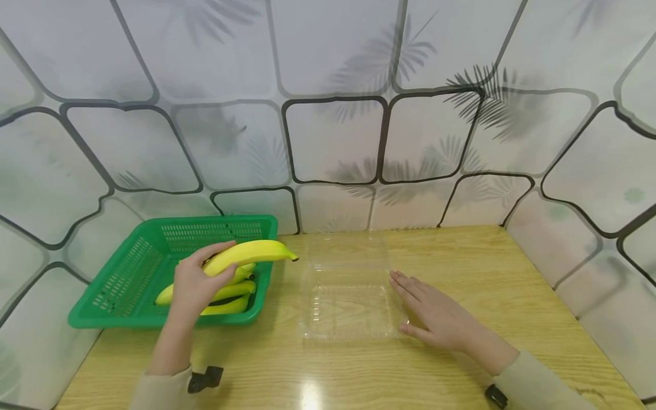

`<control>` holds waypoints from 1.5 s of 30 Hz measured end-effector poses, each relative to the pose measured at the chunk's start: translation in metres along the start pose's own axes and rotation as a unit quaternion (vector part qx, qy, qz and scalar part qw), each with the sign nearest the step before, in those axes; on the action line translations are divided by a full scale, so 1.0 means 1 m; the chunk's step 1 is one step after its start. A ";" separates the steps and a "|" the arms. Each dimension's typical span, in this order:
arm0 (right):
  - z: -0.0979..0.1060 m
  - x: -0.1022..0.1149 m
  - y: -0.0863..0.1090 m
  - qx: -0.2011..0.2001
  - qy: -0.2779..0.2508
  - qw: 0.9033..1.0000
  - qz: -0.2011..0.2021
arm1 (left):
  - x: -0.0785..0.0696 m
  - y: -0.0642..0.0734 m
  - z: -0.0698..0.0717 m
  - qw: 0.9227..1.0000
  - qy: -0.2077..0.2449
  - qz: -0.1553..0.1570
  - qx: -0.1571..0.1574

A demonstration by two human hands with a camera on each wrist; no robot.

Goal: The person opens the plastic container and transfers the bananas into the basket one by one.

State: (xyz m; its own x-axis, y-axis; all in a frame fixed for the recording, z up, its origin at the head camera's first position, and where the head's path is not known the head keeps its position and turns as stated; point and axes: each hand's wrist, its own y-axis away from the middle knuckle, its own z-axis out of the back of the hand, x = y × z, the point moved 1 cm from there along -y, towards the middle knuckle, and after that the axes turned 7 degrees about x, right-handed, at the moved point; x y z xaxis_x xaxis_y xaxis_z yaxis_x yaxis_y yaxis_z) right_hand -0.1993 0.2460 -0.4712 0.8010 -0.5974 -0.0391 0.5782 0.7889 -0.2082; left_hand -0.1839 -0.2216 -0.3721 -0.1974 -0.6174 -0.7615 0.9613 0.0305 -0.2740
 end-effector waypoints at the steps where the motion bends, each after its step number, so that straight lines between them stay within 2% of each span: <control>1: 0.000 0.000 0.000 0.001 -0.001 1.000 0.000 | 0.002 0.001 0.002 1.000 -0.006 0.004 -0.003; 10: -0.001 0.000 0.000 0.003 0.000 1.000 -0.003 | 0.018 0.005 0.018 0.998 -0.045 0.044 -0.017; 23: 0.002 0.001 0.000 0.015 -0.009 1.000 -0.011 | 0.044 0.007 0.032 0.993 -0.048 0.109 -0.020; 32: 0.002 0.001 0.001 0.021 -0.007 1.000 -0.017 | 0.056 0.009 0.039 0.991 -0.070 0.111 -0.005; 39: 0.001 0.000 0.001 0.015 -0.004 1.000 -0.013 | 0.059 0.008 0.043 0.989 -0.096 0.110 0.012; 45: 0.001 0.000 0.001 0.019 -0.002 1.000 -0.013 | 0.062 0.008 0.046 0.988 -0.099 0.112 0.033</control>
State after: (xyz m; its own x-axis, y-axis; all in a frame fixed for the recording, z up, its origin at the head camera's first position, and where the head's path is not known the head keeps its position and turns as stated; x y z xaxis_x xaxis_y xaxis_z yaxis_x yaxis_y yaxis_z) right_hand -0.1991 0.2469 -0.4708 0.7856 -0.6180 -0.0310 0.6049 0.7776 -0.1715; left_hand -0.1801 -0.2954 -0.3944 0.0566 -0.7424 -0.6675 0.9883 0.1367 -0.0683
